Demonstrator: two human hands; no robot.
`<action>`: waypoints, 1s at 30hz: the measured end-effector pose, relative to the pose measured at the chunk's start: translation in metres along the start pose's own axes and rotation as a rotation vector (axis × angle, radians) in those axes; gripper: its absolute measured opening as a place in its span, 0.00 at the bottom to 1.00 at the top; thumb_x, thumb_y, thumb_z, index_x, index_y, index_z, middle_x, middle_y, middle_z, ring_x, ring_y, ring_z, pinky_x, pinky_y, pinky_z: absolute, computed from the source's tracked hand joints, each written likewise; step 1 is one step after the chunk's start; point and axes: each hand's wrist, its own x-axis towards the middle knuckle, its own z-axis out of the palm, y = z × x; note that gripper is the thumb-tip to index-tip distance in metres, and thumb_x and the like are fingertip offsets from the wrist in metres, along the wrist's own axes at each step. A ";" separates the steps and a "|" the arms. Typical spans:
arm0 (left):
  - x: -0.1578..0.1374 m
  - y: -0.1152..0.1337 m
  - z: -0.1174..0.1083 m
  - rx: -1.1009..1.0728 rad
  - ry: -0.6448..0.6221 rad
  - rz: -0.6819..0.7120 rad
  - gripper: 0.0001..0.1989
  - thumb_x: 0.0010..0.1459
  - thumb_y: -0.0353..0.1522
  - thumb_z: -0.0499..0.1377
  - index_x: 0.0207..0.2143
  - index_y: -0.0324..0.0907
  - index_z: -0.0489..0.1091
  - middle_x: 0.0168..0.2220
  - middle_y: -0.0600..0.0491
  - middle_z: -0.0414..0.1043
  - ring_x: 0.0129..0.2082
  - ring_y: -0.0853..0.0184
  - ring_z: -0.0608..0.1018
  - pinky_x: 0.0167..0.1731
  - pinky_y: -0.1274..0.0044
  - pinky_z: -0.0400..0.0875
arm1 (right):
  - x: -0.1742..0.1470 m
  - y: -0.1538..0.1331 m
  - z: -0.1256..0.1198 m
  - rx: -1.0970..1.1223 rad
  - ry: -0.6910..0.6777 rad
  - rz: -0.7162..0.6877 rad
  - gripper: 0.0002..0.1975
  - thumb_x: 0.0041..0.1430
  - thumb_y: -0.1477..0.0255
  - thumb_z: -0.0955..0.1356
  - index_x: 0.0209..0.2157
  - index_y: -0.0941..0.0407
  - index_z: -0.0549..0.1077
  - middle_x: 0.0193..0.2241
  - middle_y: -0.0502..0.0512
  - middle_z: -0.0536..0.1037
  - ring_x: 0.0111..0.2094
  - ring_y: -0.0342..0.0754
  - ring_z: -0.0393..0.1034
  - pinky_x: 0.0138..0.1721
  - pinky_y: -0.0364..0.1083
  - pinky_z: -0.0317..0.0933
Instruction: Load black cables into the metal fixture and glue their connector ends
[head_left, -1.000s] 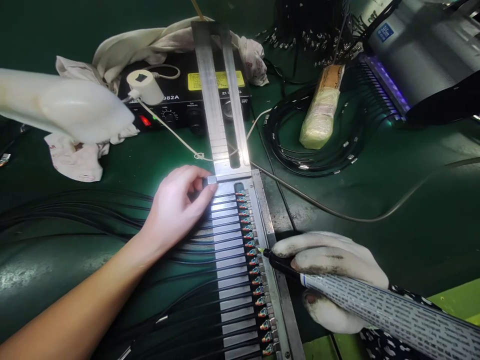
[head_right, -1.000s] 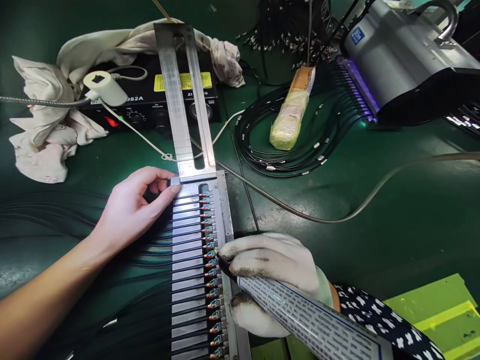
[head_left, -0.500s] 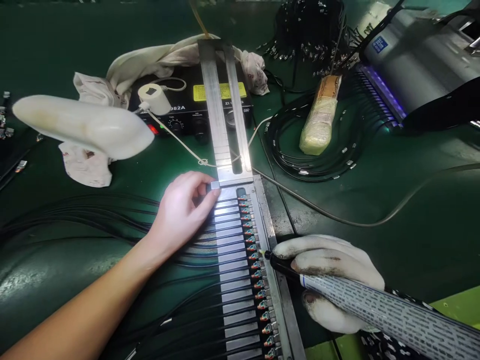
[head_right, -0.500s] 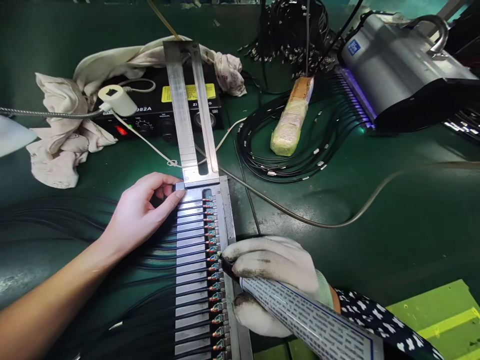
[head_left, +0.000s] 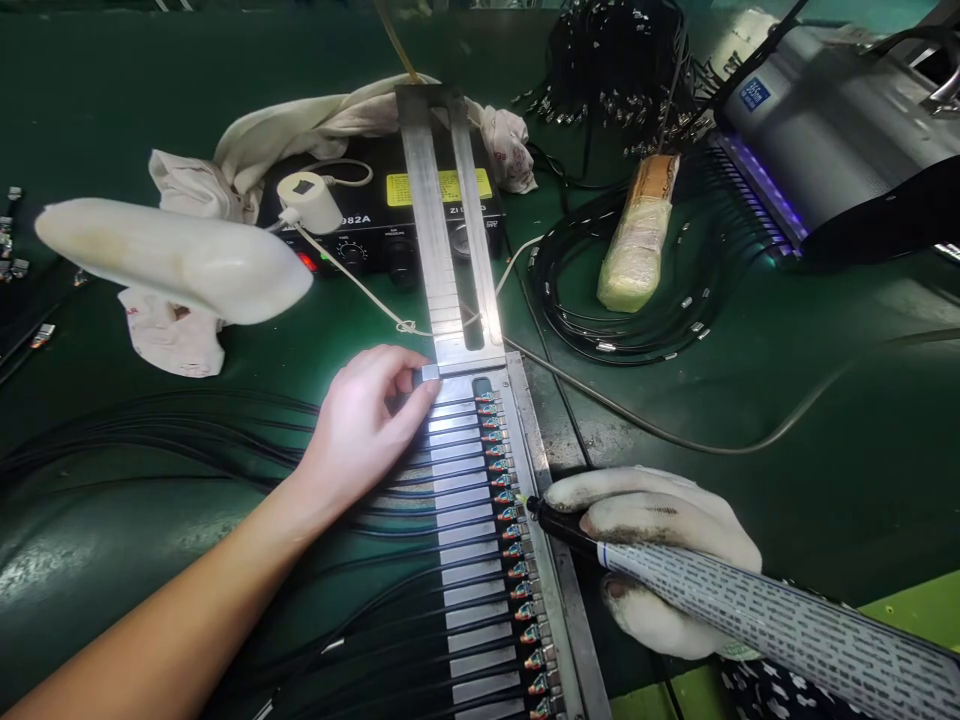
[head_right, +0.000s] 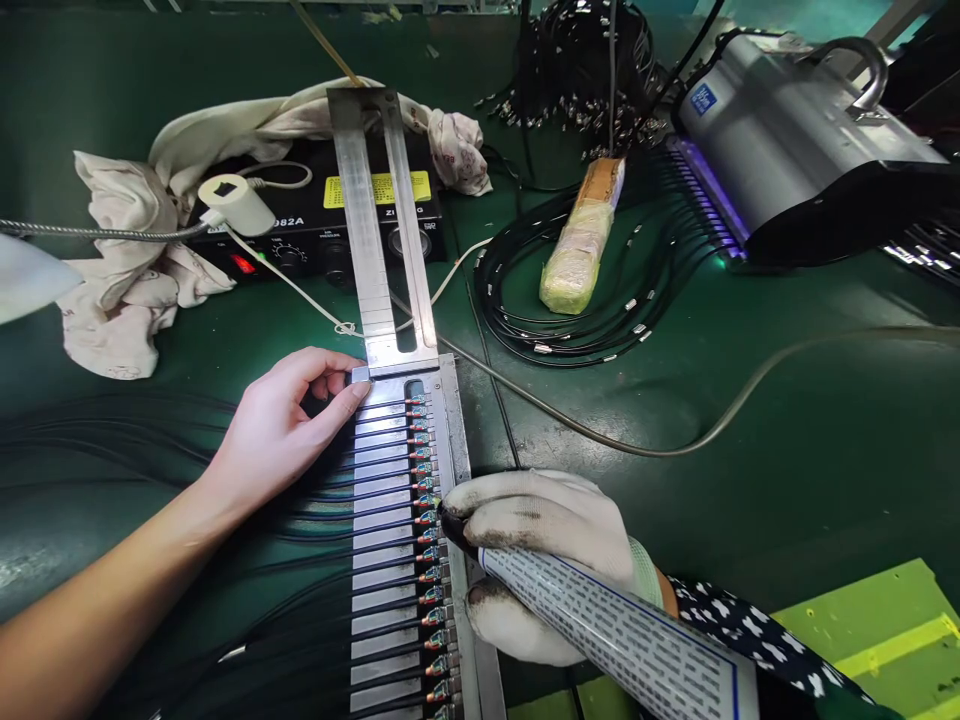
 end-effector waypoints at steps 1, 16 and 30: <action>0.000 0.000 0.000 0.000 0.000 0.001 0.12 0.62 0.40 0.58 0.39 0.40 0.71 0.31 0.55 0.66 0.32 0.71 0.68 0.33 0.77 0.61 | 0.000 0.000 0.000 -0.004 -0.003 0.002 0.10 0.55 0.75 0.67 0.40 0.61 0.72 0.41 0.61 0.80 0.43 0.46 0.78 0.44 0.42 0.75; 0.000 0.000 -0.001 0.002 -0.006 -0.005 0.11 0.62 0.40 0.57 0.38 0.41 0.71 0.31 0.56 0.66 0.32 0.71 0.68 0.32 0.78 0.61 | 0.001 -0.001 0.000 0.014 0.002 -0.006 0.09 0.55 0.75 0.67 0.39 0.62 0.72 0.40 0.61 0.80 0.43 0.46 0.78 0.44 0.41 0.75; 0.000 0.002 -0.001 -0.003 -0.022 -0.041 0.13 0.61 0.41 0.57 0.39 0.41 0.71 0.31 0.54 0.66 0.31 0.70 0.68 0.28 0.79 0.60 | 0.003 -0.004 0.001 0.029 0.041 -0.019 0.08 0.54 0.75 0.67 0.38 0.61 0.73 0.37 0.61 0.81 0.40 0.46 0.79 0.41 0.41 0.76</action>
